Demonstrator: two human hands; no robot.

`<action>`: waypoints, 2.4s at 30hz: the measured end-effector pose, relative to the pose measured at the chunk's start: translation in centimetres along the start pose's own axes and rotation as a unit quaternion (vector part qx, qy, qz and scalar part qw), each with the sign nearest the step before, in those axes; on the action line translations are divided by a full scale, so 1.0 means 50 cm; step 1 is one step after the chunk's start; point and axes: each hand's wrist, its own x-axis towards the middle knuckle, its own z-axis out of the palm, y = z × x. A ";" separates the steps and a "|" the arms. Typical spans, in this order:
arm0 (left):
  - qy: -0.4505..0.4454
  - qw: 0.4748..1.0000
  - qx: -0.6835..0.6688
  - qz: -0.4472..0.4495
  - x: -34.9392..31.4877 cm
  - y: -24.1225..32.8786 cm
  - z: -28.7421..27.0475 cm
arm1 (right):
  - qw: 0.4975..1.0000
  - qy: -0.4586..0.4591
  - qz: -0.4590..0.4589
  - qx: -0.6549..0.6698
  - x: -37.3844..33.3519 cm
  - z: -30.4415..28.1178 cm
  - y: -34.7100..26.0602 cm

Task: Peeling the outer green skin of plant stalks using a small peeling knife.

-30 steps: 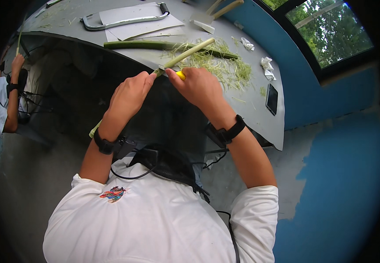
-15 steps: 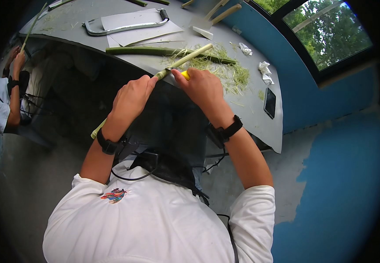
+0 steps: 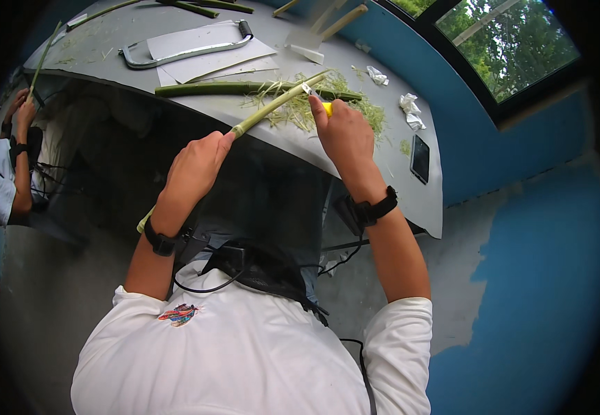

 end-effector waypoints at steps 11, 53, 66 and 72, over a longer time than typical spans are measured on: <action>-0.014 1.000 -0.018 -0.011 0.004 -0.002 -0.007 | 0.992 -0.093 -0.046 0.070 -0.020 -0.020 -0.063; -0.044 0.997 -0.063 -0.027 0.013 -0.010 -0.008 | 0.978 -0.120 -0.162 0.058 -0.043 -0.010 -0.117; -0.088 0.978 -0.187 -0.036 0.036 -0.052 0.009 | 0.978 -0.051 -0.199 0.027 -0.028 0.038 -0.099; -0.096 0.974 -0.196 -0.056 0.034 -0.049 0.007 | 0.978 -0.023 -0.208 0.007 -0.024 0.038 -0.090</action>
